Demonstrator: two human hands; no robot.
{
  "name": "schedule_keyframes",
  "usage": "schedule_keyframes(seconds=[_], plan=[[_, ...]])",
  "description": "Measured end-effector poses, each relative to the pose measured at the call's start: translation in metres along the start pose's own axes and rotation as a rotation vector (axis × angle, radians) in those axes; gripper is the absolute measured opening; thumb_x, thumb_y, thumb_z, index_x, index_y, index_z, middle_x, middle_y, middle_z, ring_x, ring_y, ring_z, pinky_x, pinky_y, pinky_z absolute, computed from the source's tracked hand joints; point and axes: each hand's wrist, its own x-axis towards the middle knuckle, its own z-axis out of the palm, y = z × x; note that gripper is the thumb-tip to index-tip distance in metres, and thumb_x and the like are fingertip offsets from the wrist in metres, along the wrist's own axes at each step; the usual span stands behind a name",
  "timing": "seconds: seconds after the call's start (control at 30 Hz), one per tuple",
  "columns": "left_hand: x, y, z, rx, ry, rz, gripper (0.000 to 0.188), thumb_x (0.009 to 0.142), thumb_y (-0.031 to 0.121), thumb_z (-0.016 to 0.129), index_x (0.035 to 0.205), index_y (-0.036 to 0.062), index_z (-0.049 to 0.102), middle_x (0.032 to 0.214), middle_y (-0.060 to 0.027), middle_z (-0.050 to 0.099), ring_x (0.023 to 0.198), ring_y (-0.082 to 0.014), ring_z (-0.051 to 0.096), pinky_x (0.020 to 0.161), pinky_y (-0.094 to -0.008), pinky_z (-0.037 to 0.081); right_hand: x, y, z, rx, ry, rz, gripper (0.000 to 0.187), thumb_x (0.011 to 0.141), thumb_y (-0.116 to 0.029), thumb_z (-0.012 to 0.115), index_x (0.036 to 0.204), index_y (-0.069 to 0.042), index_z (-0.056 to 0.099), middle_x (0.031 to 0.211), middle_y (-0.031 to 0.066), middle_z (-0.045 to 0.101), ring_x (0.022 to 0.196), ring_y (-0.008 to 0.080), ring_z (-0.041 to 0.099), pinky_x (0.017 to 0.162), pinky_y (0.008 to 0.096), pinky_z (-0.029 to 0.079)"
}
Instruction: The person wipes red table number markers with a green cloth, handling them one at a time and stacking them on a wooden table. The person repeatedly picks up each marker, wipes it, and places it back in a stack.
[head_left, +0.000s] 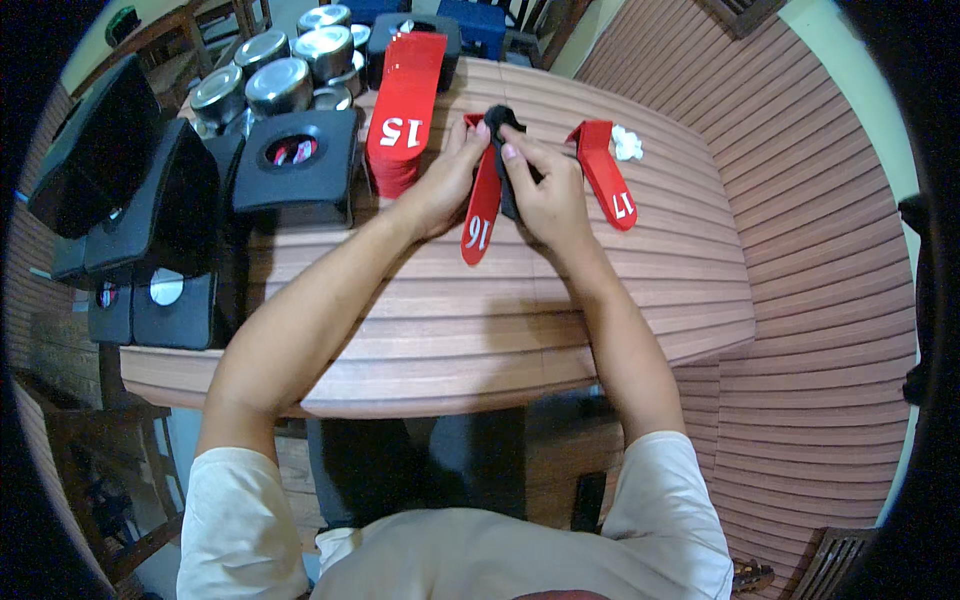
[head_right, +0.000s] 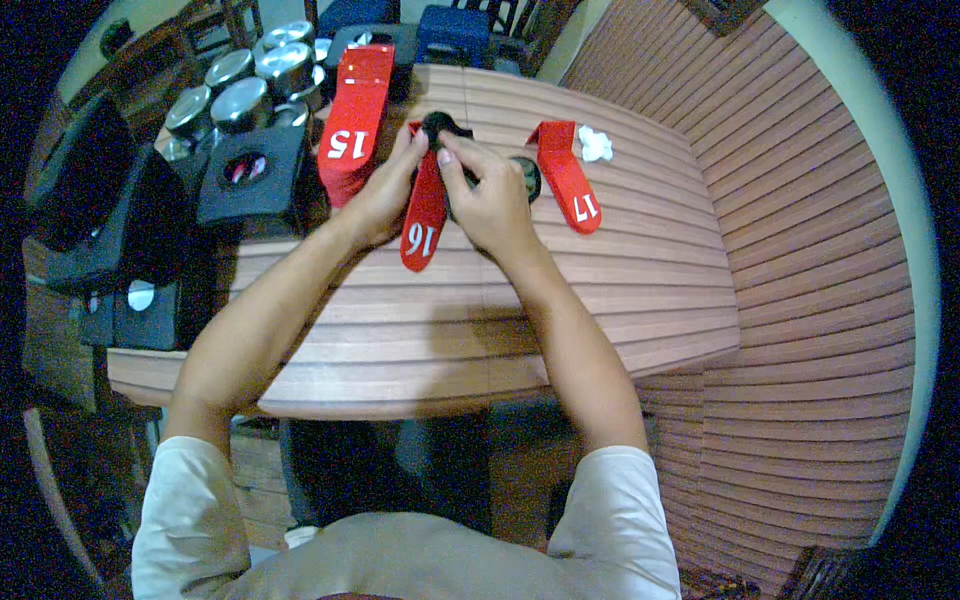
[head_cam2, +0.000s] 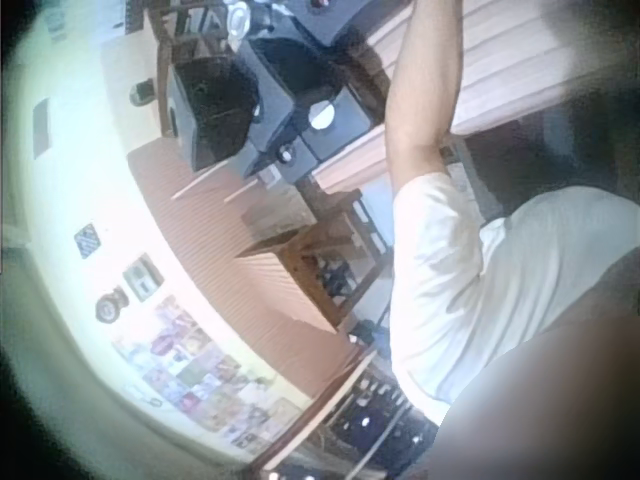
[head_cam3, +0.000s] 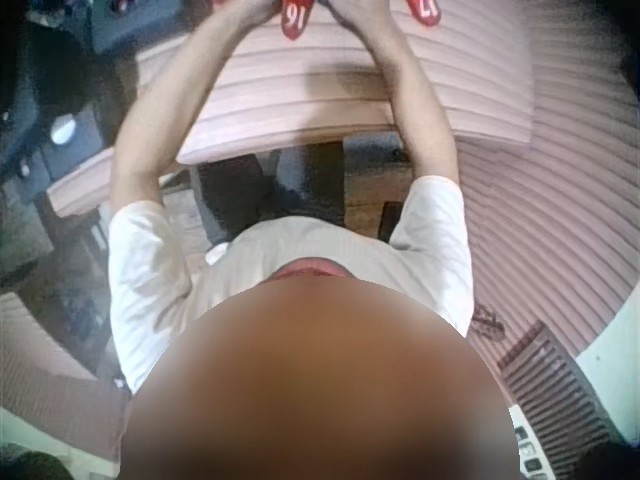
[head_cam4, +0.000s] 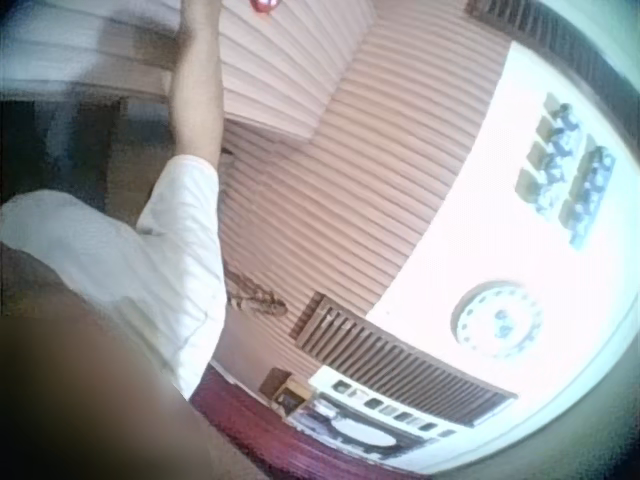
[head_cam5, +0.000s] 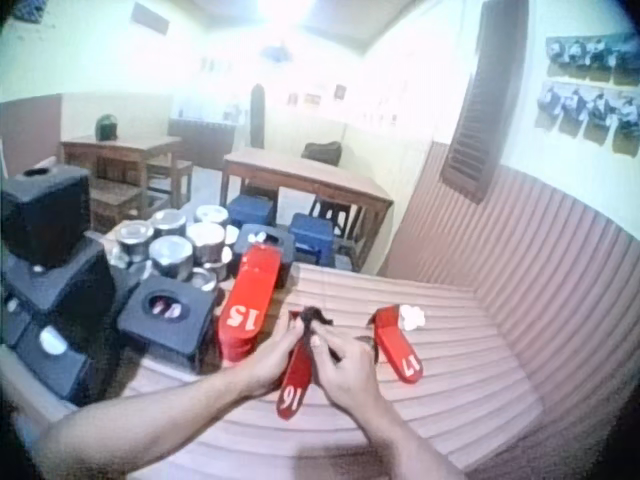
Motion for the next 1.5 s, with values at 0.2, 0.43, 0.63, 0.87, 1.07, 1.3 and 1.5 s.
schedule_keyframes(seconds=[0.2,0.43,0.63,0.87,1.07,1.3,1.5], plan=[[0.003,-0.006,-0.006,0.241,-0.047,0.094,0.05,0.108,0.042,0.055,0.136,0.0065,0.035,0.11,-0.0111,0.061,0.089,-0.0169,0.064,0.076,-0.0338,0.057,0.006,0.006,-0.003,-0.055,-0.183,-0.011,0.033,0.099,-0.021,0.056,0.117,0.004,0.068,0.114,0.026,0.07,0.107,0.0439,0.067,0.095,0.0473,0.052],[0.003,-0.003,-0.007,0.374,-0.043,0.095,0.053,0.105,0.035,0.062,0.143,0.0072,0.038,0.103,-0.0109,0.068,0.086,-0.0152,0.067,0.072,-0.0303,0.057,0.006,0.001,-0.008,-0.333,-0.256,0.009,0.028,0.093,-0.016,0.055,0.107,0.003,0.07,0.106,0.025,0.069,0.1,0.0448,0.066,0.092,0.0543,0.051],[0.0,0.002,-0.001,0.38,0.0,0.066,0.049,0.105,0.031,0.063,0.143,0.0089,0.042,0.101,-0.0088,0.067,0.082,-0.0133,0.066,0.069,-0.0296,0.058,0.004,0.011,-0.007,-0.326,-0.189,0.001,0.029,0.088,-0.019,0.062,0.106,0.001,0.072,0.105,0.024,0.07,0.101,0.0435,0.066,0.094,0.0529,0.051],[0.001,0.005,-0.001,0.122,-0.036,0.019,0.043,0.107,0.029,0.058,0.142,0.0106,0.041,0.104,-0.0086,0.063,0.078,-0.015,0.067,0.068,-0.031,0.061,0.004,0.024,-0.005,-0.223,0.011,-0.144,0.032,0.092,-0.015,0.066,0.121,-0.001,0.068,0.113,0.0212,0.07,0.103,0.035,0.069,0.094,0.0425,0.052],[-0.004,0.007,-0.002,0.1,-0.021,0.029,0.048,0.107,0.031,0.059,0.147,0.0138,0.039,0.106,-0.0081,0.063,0.083,-0.0162,0.068,0.071,-0.033,0.06,0.006,0.017,-0.003,-0.132,-0.042,-0.114,0.025,0.09,-0.009,0.066,0.113,0.002,0.066,0.111,0.0218,0.069,0.106,0.0408,0.067,0.093,0.0454,0.052],[-0.011,0.011,0.001,0.049,0.016,0.002,0.048,0.108,0.033,0.056,0.149,0.017,0.037,0.108,-0.0052,0.063,0.088,-0.0164,0.067,0.075,-0.0347,0.06,0.005,0.017,-0.001,-0.098,0.128,0.044,0.026,0.083,-0.015,0.08,0.097,0.0,0.064,0.095,0.0162,0.07,0.087,0.0368,0.069,0.078,0.0448,0.054],[-0.013,0.009,-0.002,0.068,-0.023,-0.031,0.05,0.109,0.034,0.055,0.152,0.018,0.035,0.113,-0.0078,0.063,0.092,-0.0174,0.067,0.076,-0.0357,0.06,0.002,0.012,-0.002,-0.089,0.183,-0.036,0.022,0.082,-0.014,0.084,0.096,0.001,0.076,0.085,0.0131,0.073,0.082,0.0238,0.071,0.077,0.0334,0.055]])
